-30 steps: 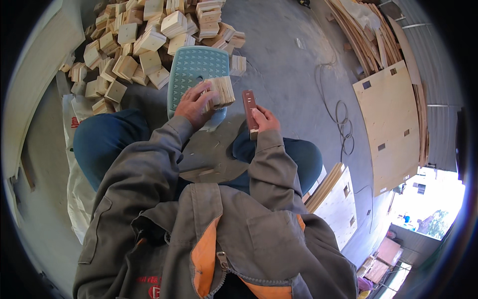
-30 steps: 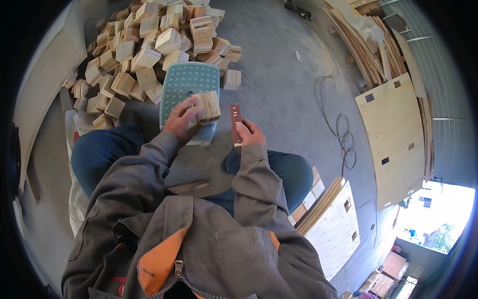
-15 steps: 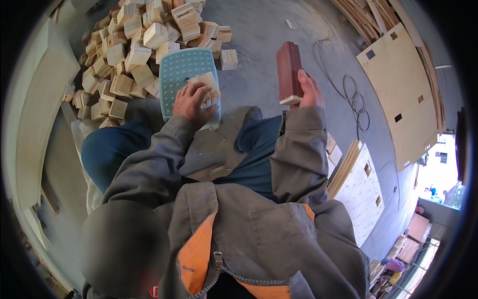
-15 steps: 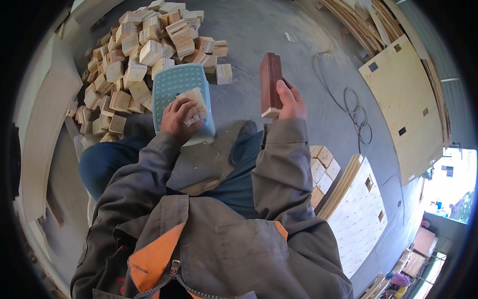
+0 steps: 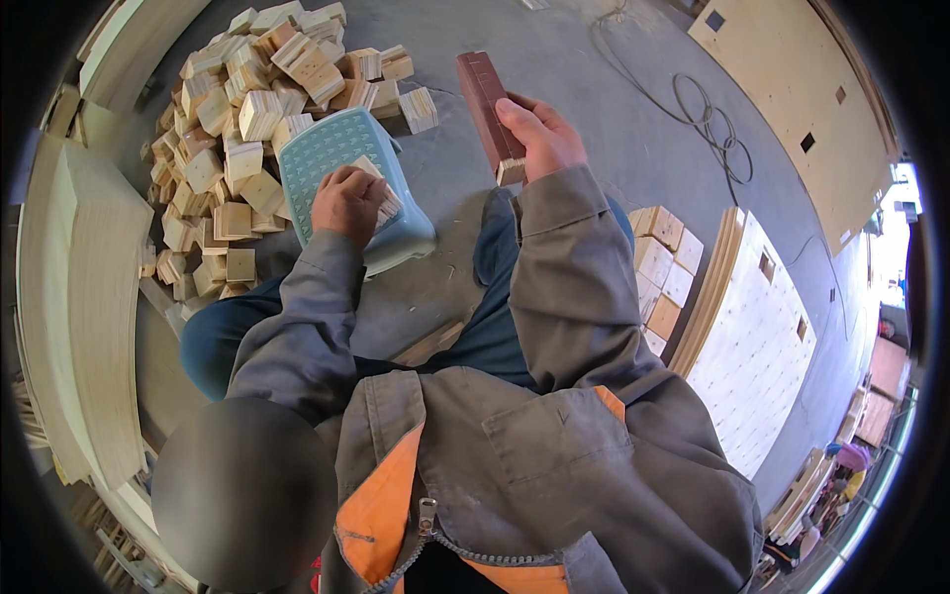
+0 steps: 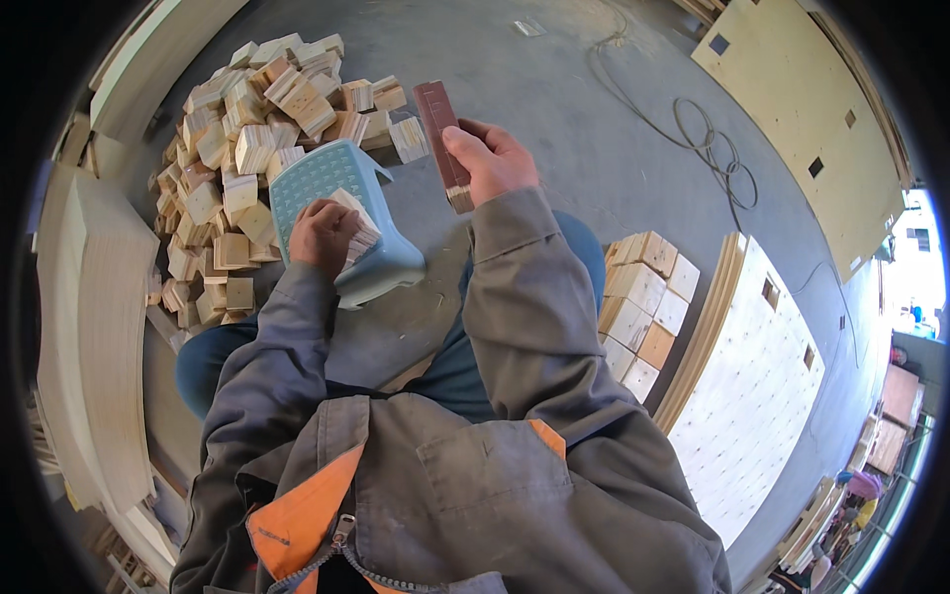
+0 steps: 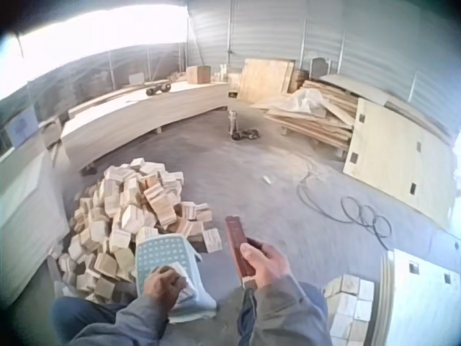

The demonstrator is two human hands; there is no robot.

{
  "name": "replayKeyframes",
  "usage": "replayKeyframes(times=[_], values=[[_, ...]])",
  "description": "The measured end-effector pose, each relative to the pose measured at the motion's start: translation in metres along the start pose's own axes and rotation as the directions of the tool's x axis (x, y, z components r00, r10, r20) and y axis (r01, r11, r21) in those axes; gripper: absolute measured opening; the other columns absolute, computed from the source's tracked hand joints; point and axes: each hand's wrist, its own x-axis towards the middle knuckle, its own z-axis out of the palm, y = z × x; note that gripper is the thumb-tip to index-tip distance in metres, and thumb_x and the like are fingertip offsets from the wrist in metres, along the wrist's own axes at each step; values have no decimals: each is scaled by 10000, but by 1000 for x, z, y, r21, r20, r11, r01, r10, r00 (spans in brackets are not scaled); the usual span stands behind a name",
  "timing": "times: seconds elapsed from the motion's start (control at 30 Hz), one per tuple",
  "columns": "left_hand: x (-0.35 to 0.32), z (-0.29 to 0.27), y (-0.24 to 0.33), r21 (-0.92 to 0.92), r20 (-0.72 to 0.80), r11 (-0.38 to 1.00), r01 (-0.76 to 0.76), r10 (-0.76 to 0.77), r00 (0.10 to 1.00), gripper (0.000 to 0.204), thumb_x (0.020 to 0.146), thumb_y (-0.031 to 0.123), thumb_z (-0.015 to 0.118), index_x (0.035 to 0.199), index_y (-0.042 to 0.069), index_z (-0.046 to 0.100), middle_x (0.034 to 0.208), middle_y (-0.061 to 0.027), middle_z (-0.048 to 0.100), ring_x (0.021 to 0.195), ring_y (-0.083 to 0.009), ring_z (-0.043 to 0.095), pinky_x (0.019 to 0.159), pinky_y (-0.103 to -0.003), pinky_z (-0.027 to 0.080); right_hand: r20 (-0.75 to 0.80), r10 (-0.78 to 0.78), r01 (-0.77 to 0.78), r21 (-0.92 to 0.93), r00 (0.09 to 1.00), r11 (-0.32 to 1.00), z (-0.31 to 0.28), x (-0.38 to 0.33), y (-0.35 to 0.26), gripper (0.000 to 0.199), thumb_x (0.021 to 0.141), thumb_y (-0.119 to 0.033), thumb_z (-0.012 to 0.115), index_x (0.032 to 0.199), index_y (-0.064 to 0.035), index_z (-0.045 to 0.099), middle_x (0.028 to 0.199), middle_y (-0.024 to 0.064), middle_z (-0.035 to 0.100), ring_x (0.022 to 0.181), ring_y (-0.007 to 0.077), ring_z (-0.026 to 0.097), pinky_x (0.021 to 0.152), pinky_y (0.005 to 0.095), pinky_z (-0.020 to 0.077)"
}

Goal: The person sits on the floor and sands small wooden blocks one by one using a sanding block. They hold each block in one hand and rub the sanding block over its surfaces, then place the finished block into a stack on the floor.

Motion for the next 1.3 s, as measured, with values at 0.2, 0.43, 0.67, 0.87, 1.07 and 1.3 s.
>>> replayKeyframes(times=[0.2,0.43,0.67,0.87,1.07,1.3], values=[[7,0,-2,-39,16,991,126,-125,992,172,970,216,752,916,53,738,1012,-138,722,976,-396,685,880,-460,558,24,-10,10,-14,1000,1000,-6,4,2,523,960,-260,803,1349,69,686,1155,129,763,980,165,715,847,307,572],[-38,-29,-2,-279,75,955,105,-88,993,165,929,144,770,1035,27,721,1135,-159,701,1034,-364,699,918,-426,564,23,-5,6,-72,1000,997,-3,0,1,522,959,-260,805,1346,71,688,1169,131,762,1002,170,715,874,311,572],[-75,-34,-2,-235,-6,967,99,-103,995,888,730,178,928,1514,116,515,1506,-137,494,1271,-309,598,1018,-436,538,62,-32,49,-283,998,958,-2,2,14,545,947,-282,802,1341,78,690,1190,149,759,1045,183,715,922,324,572],[-77,-31,-16,-261,-67,941,217,-242,968,1171,642,193,1013,1615,82,370,1542,-207,467,1439,-379,490,1200,-442,458,103,-139,173,-548,985,818,-3,10,52,538,914,-307,809,1331,21,719,1231,180,764,1129,267,726,1002,376,559],[-73,0,-51,-315,41,887,337,-343,939,1319,620,262,1029,1661,11,259,1618,-250,422,1513,-410,422,1259,-432,384,268,-217,344,-729,939,591,22,-9,81,597,908,-349,822,1376,-3,686,1399,228,677,1311,358,643,1123,426,498],[-63,21,-54,-452,90,805,384,-387,918,1239,633,257,1006,1644,50,320,1580,-246,491,1453,-406,511,1209,-438,442,618,-342,687,-714,708,134,31,-48,132,710,873,-326,830,1521,-167,586,1614,231,455,1339,474,543,1119,562,455]])
